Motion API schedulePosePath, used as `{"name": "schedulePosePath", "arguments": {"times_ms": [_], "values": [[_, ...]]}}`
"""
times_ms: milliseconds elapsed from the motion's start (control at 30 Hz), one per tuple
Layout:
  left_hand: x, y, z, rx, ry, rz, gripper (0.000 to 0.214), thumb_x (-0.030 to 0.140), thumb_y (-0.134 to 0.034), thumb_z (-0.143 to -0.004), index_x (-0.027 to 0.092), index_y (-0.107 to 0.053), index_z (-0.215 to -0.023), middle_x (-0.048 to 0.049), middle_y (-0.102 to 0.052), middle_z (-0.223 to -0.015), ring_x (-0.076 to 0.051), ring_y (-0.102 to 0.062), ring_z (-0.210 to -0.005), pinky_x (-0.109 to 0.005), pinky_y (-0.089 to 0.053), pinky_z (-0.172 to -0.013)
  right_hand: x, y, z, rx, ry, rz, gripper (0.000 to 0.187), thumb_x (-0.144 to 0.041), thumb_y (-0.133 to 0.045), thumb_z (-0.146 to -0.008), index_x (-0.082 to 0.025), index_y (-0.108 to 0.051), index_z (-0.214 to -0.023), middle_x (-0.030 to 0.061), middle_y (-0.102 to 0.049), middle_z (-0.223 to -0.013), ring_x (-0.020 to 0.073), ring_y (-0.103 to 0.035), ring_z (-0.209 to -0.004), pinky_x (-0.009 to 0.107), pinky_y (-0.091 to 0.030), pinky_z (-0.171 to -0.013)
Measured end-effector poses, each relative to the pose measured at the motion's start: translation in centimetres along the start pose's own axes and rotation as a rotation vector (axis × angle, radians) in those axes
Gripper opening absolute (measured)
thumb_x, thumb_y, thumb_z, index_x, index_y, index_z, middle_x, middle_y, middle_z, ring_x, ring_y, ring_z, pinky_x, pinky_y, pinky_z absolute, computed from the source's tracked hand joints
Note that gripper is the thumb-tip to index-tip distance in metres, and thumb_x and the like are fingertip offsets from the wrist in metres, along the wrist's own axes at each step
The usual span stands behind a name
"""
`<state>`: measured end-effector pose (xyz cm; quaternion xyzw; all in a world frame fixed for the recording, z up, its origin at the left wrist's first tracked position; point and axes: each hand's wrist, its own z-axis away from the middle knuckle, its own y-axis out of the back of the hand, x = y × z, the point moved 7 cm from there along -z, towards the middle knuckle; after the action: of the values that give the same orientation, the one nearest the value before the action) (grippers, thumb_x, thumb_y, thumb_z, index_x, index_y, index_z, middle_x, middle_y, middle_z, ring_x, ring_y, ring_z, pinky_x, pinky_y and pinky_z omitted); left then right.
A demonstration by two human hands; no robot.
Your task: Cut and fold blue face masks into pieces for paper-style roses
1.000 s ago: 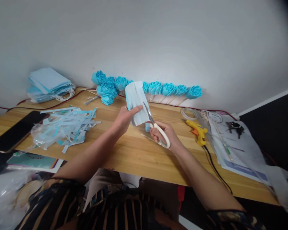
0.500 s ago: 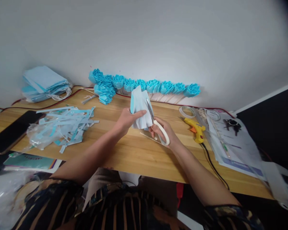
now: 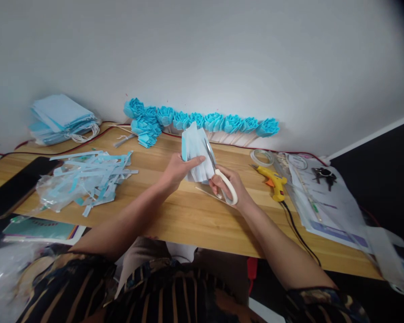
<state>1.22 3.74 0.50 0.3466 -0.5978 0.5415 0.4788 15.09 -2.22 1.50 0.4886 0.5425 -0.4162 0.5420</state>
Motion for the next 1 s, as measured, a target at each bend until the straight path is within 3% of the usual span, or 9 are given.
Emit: {"name": "schedulePosePath", "arguments": {"times_ms": [600, 833, 1000], "values": [[0.1, -0.1, 0.1, -0.002, 0.009, 0.004, 0.045, 0.041, -0.087, -0.059, 0.011, -0.073, -0.090, -0.0126, -0.076, -0.093, -0.026, -0.070, -0.084, -0.037, -0.055, -0.077, 0.1, 0.2, 0.0, 0.058, -0.033, -0.019, 0.046, -0.061, -0.076, -0.070, -0.019, -0.056, -0.070, -0.0051, -0.052, -0.055, 0.0057, -0.042, -0.038, 0.020, -0.029, -0.035], [2.2, 0.5, 0.0, 0.022, -0.104, 0.250, 0.054, 0.043, -0.082, -0.067, 0.013, -0.067, -0.110, -0.0107, -0.075, -0.105, -0.028, -0.069, -0.102, -0.037, -0.054, -0.089, 0.0, 0.2, 0.0, 0.060, -0.028, 0.004, 0.045, -0.059, -0.076, -0.071, -0.019, -0.056, -0.069, -0.0054, -0.051, -0.053, 0.0052, -0.040, -0.038, 0.021, -0.030, -0.036], [2.6, -0.3, 0.0, -0.111, -0.100, 0.262, 0.054, 0.041, -0.081, -0.068, 0.016, -0.065, -0.113, -0.0100, -0.074, -0.107, -0.029, -0.068, -0.106, -0.038, -0.053, -0.091, 0.1, 0.1, 0.0, 0.050, -0.042, 0.005, 0.042, -0.055, -0.079, -0.068, -0.019, -0.057, -0.070, -0.0052, -0.051, -0.053, 0.0058, -0.041, -0.039, 0.021, -0.030, -0.037]]}}
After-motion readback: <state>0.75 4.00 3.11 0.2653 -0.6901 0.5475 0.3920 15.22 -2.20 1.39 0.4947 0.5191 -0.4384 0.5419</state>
